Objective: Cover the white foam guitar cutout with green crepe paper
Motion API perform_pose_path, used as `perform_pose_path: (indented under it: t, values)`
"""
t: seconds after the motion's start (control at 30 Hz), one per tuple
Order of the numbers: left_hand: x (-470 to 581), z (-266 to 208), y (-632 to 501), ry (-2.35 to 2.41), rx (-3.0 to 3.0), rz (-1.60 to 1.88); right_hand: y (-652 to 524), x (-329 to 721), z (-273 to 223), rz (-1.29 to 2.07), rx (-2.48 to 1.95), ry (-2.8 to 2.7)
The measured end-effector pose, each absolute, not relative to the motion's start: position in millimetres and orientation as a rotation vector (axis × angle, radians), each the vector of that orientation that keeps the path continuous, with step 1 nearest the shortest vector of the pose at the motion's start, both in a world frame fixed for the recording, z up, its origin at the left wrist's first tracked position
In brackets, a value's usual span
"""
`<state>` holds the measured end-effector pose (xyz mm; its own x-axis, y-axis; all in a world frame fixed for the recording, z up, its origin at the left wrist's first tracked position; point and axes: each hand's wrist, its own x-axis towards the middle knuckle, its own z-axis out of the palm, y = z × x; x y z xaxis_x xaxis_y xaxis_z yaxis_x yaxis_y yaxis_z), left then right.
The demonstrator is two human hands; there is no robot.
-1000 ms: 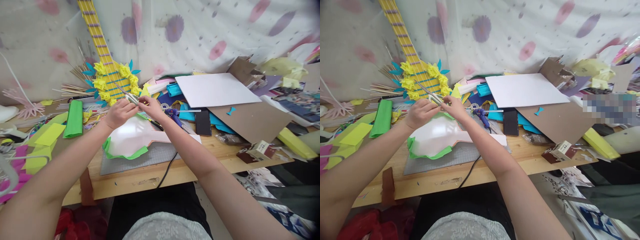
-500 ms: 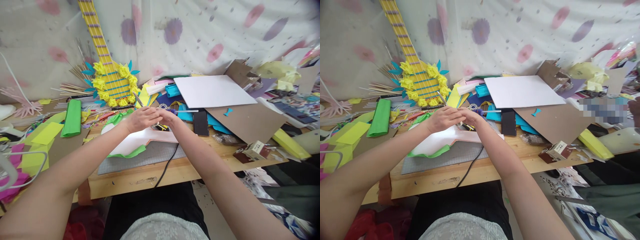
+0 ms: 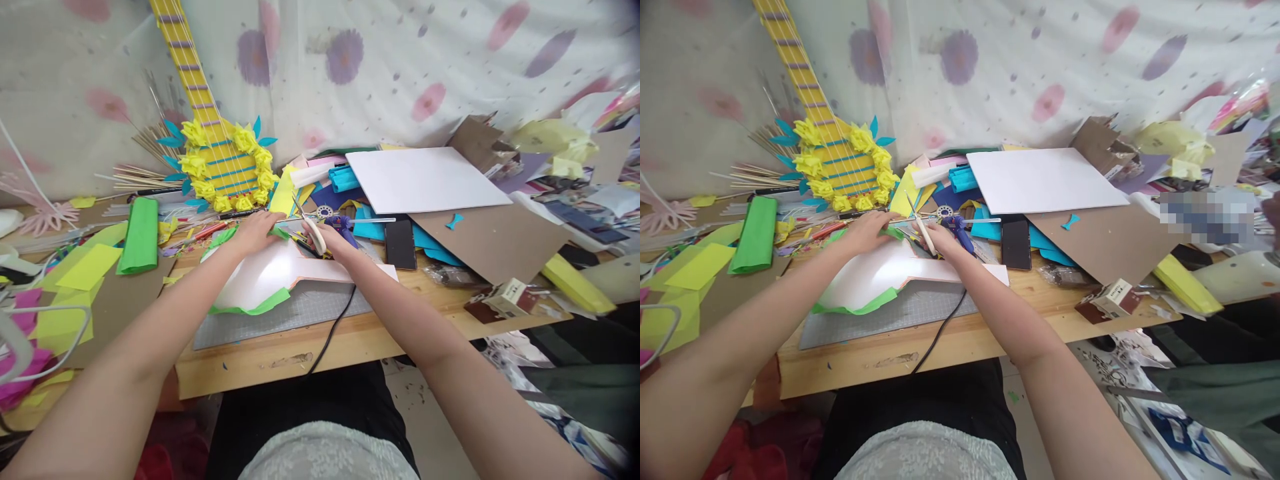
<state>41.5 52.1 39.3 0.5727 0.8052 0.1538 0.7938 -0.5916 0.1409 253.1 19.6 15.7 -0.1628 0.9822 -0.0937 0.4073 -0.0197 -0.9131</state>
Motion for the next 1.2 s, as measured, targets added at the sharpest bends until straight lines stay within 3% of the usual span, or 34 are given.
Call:
perform_pose_path:
  t: [0.2,0.37,0.63,0.83,1.2]
  values:
    - [38,38,65,1.384,2.566,0.587,13,258,8,0.743,-1.797,-1.953]
    - [38,39,69,1.468,2.3,0.579,2,261,9,0.596,-1.846,-2.077]
    - [27,34,79,1.463,2.127,0.676,-7,268,2,0.15,-1.634,-2.393]
    - [21,25,84,1.306,2.06,0.753,-6,262,12,0.103,-1.65,-2.517]
    - [19,19,82,1.429,2.034,0.741,2,251,24,0.193,-1.683,-2.655]
